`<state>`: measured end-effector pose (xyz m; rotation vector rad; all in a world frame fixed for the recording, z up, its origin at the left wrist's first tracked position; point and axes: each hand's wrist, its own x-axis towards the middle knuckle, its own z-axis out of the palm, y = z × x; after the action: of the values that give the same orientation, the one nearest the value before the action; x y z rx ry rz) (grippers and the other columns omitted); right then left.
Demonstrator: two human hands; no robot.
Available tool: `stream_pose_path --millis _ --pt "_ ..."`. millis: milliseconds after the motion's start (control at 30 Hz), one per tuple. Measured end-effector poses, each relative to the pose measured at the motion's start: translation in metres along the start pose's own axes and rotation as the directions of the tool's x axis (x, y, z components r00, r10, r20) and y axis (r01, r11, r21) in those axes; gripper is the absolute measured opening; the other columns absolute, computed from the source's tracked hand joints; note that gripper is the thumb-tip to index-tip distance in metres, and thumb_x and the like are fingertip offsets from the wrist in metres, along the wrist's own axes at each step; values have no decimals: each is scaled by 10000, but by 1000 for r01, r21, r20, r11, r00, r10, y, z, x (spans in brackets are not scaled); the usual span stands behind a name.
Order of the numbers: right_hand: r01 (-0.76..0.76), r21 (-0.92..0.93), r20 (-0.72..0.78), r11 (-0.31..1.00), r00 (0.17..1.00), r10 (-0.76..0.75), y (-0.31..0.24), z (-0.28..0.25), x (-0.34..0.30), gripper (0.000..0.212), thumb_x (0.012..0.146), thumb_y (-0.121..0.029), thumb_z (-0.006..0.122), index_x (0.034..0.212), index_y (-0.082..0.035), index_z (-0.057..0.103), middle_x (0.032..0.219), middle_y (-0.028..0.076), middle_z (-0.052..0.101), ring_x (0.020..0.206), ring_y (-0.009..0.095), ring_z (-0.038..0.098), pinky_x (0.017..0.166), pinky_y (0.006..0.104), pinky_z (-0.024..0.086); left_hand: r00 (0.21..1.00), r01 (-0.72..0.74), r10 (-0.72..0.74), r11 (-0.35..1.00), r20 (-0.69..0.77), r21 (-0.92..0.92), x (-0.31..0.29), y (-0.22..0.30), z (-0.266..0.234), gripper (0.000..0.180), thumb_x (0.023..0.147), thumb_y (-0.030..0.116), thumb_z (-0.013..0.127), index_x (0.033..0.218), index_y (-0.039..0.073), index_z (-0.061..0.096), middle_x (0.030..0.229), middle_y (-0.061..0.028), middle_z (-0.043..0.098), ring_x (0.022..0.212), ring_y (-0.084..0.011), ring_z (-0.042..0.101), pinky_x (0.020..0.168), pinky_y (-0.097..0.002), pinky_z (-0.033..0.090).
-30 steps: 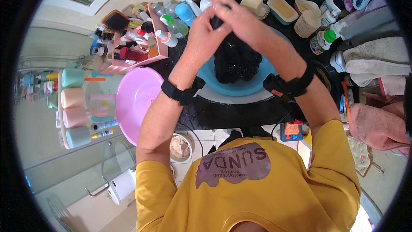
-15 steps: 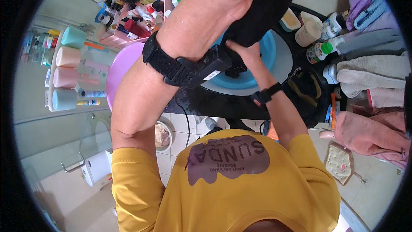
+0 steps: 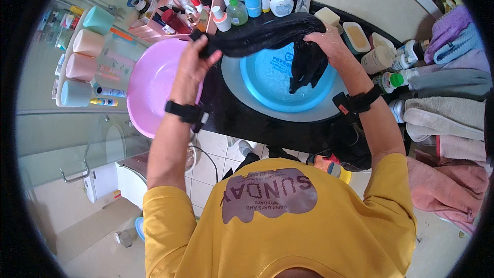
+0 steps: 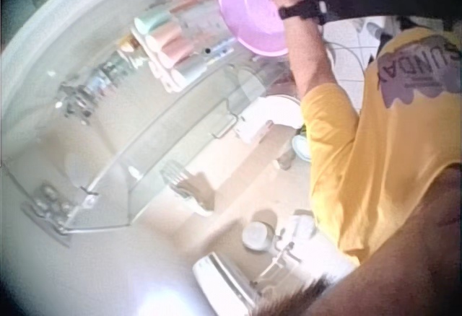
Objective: The person hand washes several pieces of clothing in a bathroom sink. They scrub and rinse a black garment, then a red garment, and finally another black garment, transferring each to a pink basin after washing.
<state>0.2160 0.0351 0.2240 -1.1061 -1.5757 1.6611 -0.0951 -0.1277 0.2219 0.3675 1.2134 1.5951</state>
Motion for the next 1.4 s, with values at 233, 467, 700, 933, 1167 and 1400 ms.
stream_pose_path --millis 233,467,700,933,1167,1400 --pt "-33 -237 1 971 999 34 -20 2 -8 589 688 -208 737 1215 6 584 1140 170 627 1032 277 600 902 343 475 938 344 -344 916 37 -206 -18 -107 -5 403 902 177 653 1251 61 489 1318 -146 457 1148 -326 508 794 -452 595" --pt "164 -74 156 984 976 -151 -43 -12 -25 590 705 -146 758 1255 -38 574 1155 117 628 1083 218 591 973 348 455 866 493 -499 860 17 132 -45 -109 29 1001 851 496 665 1498 12 75 1534 -259 72 1344 -485 287 812 -576 553" --pt "442 -464 488 768 851 -194 -67 -14 -43 562 721 47 688 1259 -71 574 1197 50 605 1145 170 549 1020 302 410 626 778 -651 492 429 -391 -67 -112 77 1304 696 783 605 1492 -26 -38 1548 -279 -45 1391 -522 154 1010 -725 272" --pt "606 -398 627 688 728 -278 -27 32 -70 501 611 97 704 1084 -39 610 1189 97 576 1139 287 555 991 359 426 603 788 -350 404 717 -465 -38 -180 95 1043 670 901 416 1401 157 440 1409 -236 426 1277 -499 397 1014 -727 266" --pt "-77 560 -106 825 981 164 36 52 -102 427 822 -18 634 1239 1 543 1277 132 570 1210 279 536 1046 399 412 860 511 -240 420 451 -750 -23 -211 122 923 712 842 486 1297 129 518 1302 -128 556 1196 -309 536 1029 -519 408" --pt "-3 964 -115 265 895 430 73 40 -101 361 903 -69 551 1262 -36 538 1319 151 549 1236 314 507 1092 480 378 855 519 -209 345 475 -782 10 -211 134 632 796 596 588 1152 74 600 1142 -134 642 1050 -311 608 956 -476 467"
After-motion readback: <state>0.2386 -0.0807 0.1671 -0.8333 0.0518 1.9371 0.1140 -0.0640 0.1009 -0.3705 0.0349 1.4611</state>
